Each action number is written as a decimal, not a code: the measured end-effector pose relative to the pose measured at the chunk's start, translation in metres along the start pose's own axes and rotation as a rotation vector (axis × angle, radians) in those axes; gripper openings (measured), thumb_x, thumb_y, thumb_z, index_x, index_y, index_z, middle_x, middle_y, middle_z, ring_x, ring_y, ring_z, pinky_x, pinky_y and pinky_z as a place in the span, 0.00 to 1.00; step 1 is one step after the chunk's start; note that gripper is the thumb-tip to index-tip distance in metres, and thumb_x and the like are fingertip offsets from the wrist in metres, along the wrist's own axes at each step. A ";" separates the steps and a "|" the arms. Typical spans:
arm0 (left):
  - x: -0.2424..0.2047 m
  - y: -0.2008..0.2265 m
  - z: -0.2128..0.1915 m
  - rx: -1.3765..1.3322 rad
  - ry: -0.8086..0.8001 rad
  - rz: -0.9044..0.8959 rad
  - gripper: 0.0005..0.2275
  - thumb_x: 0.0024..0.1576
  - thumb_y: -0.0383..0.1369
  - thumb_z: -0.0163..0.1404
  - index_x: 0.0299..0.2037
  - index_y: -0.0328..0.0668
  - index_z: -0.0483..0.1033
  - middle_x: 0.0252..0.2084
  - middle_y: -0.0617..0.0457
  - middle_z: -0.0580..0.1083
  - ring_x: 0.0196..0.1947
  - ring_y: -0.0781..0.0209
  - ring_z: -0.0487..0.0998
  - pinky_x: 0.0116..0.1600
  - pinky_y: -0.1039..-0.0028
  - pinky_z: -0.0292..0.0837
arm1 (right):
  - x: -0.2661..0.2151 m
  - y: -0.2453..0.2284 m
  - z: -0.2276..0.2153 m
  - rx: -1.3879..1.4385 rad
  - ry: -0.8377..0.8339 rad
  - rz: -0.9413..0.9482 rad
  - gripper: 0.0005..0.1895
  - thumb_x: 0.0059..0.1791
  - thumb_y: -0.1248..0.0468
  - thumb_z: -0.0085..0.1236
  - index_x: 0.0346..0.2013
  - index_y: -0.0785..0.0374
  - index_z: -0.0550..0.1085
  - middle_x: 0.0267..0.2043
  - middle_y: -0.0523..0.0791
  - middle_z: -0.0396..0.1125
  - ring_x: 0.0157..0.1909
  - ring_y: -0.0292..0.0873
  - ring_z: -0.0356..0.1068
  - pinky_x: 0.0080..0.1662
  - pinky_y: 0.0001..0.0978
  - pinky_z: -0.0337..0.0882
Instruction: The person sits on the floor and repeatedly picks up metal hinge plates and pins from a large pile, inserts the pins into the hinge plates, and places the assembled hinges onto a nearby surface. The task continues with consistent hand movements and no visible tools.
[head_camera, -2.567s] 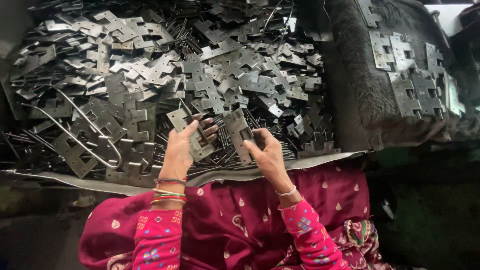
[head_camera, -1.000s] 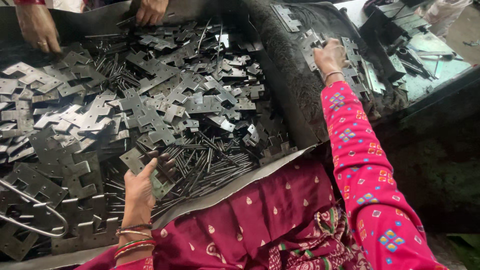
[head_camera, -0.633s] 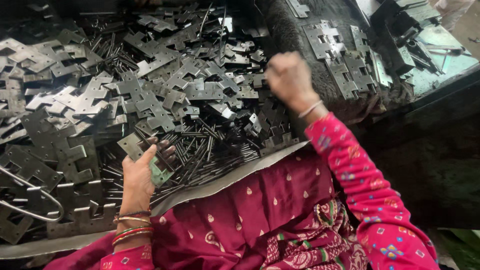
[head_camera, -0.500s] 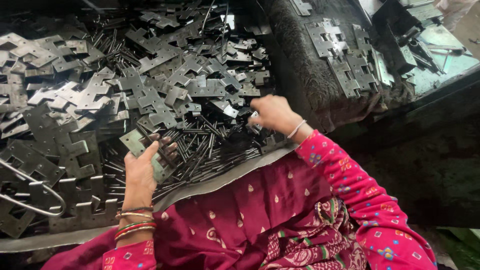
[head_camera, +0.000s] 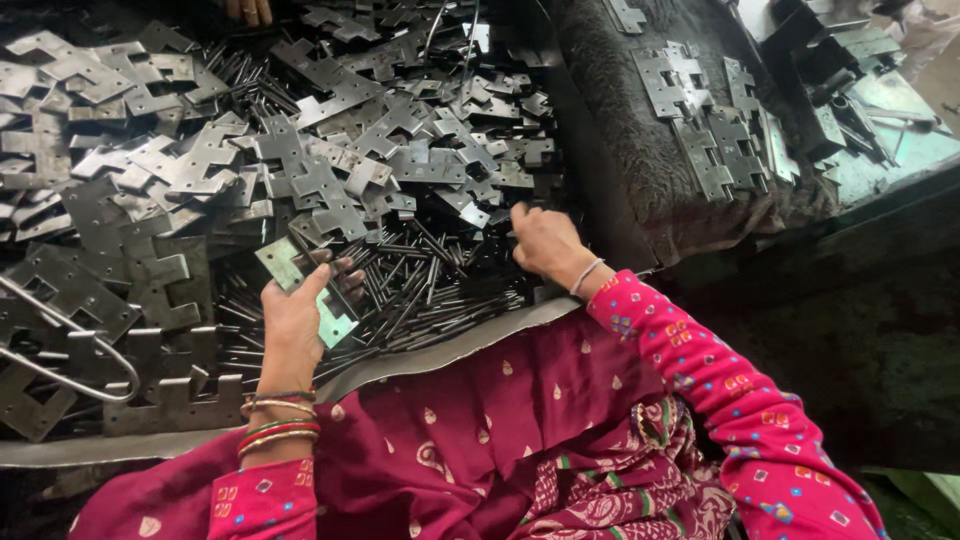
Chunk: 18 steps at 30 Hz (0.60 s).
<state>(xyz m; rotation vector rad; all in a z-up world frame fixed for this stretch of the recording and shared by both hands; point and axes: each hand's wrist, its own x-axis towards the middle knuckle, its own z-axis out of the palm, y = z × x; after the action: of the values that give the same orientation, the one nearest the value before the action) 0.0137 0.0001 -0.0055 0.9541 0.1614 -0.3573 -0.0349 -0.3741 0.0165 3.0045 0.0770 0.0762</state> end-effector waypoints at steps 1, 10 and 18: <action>0.000 0.000 0.000 0.010 0.002 0.001 0.08 0.62 0.21 0.46 0.50 0.32 0.72 0.43 0.38 0.79 0.39 0.44 0.83 0.41 0.59 0.83 | -0.002 0.002 -0.004 0.000 0.050 0.027 0.21 0.44 0.62 0.64 0.43 0.69 0.66 0.33 0.57 0.72 0.33 0.57 0.76 0.36 0.47 0.76; -0.002 -0.002 0.004 0.000 -0.027 -0.029 0.08 0.62 0.23 0.47 0.49 0.34 0.73 0.43 0.40 0.80 0.39 0.46 0.84 0.40 0.59 0.82 | -0.027 -0.005 -0.097 0.955 0.195 0.264 0.25 0.46 0.69 0.55 0.59 0.65 0.71 0.34 0.52 0.76 0.28 0.52 0.71 0.31 0.36 0.71; -0.003 -0.001 0.006 -0.031 -0.031 -0.031 0.09 0.61 0.23 0.48 0.50 0.33 0.74 0.42 0.39 0.79 0.39 0.45 0.84 0.40 0.58 0.84 | -0.020 -0.048 -0.078 0.660 0.253 0.088 0.08 0.48 0.68 0.66 0.40 0.68 0.80 0.34 0.49 0.75 0.34 0.37 0.71 0.38 0.29 0.70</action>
<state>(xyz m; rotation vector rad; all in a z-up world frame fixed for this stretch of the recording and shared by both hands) 0.0104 -0.0044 -0.0018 0.9162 0.1535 -0.3966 -0.0610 -0.3172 0.0867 3.6343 -0.0099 0.5403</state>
